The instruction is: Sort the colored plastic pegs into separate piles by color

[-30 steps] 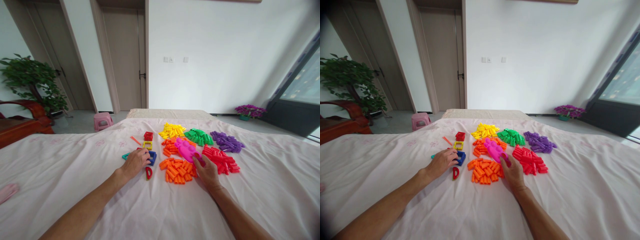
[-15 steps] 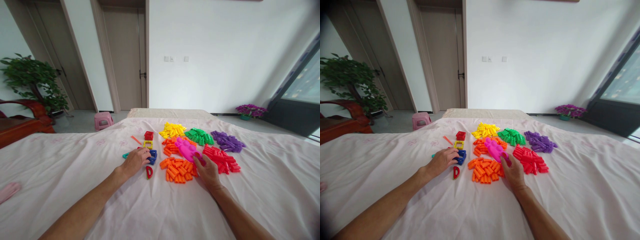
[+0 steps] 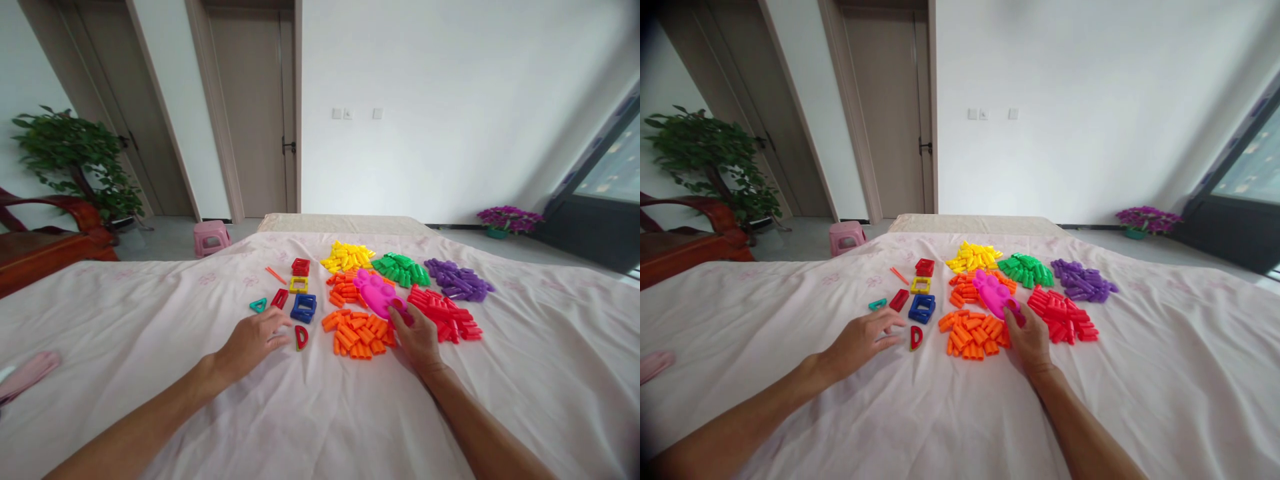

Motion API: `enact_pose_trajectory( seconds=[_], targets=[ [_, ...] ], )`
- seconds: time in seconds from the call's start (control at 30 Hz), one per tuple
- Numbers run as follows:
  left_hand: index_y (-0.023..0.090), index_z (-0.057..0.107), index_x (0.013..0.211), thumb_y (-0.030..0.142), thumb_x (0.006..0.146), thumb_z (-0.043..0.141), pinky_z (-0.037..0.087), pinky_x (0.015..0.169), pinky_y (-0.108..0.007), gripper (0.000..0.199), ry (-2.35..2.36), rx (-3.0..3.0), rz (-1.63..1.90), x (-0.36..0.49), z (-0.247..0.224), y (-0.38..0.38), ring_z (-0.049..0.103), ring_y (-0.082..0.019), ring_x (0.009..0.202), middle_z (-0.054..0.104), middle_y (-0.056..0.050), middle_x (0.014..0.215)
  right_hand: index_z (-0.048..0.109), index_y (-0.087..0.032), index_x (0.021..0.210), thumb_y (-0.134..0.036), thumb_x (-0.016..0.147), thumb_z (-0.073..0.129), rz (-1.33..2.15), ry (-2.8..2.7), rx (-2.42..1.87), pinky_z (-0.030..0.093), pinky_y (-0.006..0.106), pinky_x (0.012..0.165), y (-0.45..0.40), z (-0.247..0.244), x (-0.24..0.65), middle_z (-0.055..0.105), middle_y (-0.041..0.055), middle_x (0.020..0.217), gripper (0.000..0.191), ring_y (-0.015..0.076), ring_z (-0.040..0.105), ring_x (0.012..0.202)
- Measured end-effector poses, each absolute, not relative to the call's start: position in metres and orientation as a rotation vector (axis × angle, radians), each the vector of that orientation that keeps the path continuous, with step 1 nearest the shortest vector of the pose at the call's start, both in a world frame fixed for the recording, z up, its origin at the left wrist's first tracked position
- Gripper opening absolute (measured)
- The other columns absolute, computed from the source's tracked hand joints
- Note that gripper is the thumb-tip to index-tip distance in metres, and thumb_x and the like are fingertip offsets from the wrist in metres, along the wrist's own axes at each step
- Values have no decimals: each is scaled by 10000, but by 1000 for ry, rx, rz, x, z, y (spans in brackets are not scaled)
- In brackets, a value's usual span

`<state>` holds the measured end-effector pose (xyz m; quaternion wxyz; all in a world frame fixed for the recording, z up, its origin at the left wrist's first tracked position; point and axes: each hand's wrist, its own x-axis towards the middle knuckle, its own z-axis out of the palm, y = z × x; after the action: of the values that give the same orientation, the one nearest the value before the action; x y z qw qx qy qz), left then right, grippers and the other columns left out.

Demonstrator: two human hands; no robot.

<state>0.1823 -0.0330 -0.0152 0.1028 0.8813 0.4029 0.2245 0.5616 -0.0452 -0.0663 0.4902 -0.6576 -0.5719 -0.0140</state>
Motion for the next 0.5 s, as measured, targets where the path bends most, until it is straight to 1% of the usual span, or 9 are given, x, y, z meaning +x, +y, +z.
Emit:
enact_pose_trajectory(
  seconds=[0.07, 0.13, 0.2, 0.27, 0.33, 0.43, 0.5],
  targets=[
    [262, 638, 1179, 288, 893, 663, 511, 912, -295, 288, 1136, 2671, 634, 189, -27, -45, 645, -168, 1055, 652, -31, 1209, 739, -126, 972, -630, 862, 533, -33, -1381, -1596, 433, 281, 623, -46, -65, 561, 661, 52, 708, 556, 169, 543, 608],
    [254, 628, 1213, 278, 882, 676, 517, 931, -330, 336, 1134, 2733, 625, 199, -38, -51, 634, -191, 1077, 632, -53, 1252, 741, -122, 972, -639, 857, 529, -36, -1369, -1600, 434, 284, 622, -46, -64, 560, 660, 53, 703, 570, 172, 550, 607],
    [238, 642, 1180, 242, 895, 653, 519, 936, -336, 285, 1136, 2758, 638, 209, -46, -51, 627, -191, 1066, 641, -57, 1213, 741, -117, 968, -649, 850, 526, -47, -1358, -1608, 436, 289, 624, -46, -64, 560, 662, 58, 704, 586, 177, 561, 614],
    [230, 657, 1133, 193, 916, 610, 521, 925, -316, 225, 1132, 2751, 658, 218, -51, -50, 623, -175, 1042, 646, -50, 1159, 740, -116, 972, -658, 844, 525, -55, -1344, -1620, 437, 292, 625, -46, -64, 561, 666, 62, 708, 596, 183, 574, 622],
    [231, 665, 1102, 167, 925, 585, 520, 914, -296, 205, 1117, 2724, 677, 222, -52, -50, 622, -161, 1026, 643, -42, 1136, 737, -121, 961, -665, 840, 524, -58, -1328, -1641, 431, 292, 616, -45, -64, 563, 664, 60, 695, 597, 185, 577, 618],
    [241, 659, 1111, 222, 923, 603, 511, 923, -283, 196, 1081, 2652, 747, 217, -48, -51, 629, -150, 1022, 646, -32, 1147, 730, -129, 929, -671, 836, 523, -52, -1301, -1656, 431, 293, 615, -45, -64, 564, 663, 61, 682, 588, 188, 580, 620],
    [244, 660, 1094, 275, 931, 594, 502, 934, -286, 178, 1139, 2593, 842, 206, -44, -48, 632, -151, 1029, 656, -29, 1141, 727, -129, 928, -675, 832, 525, -35, -1280, -1645, 442, 298, 631, -46, -62, 565, 675, 69, 703, 590, 195, 594, 645]
  ],
)
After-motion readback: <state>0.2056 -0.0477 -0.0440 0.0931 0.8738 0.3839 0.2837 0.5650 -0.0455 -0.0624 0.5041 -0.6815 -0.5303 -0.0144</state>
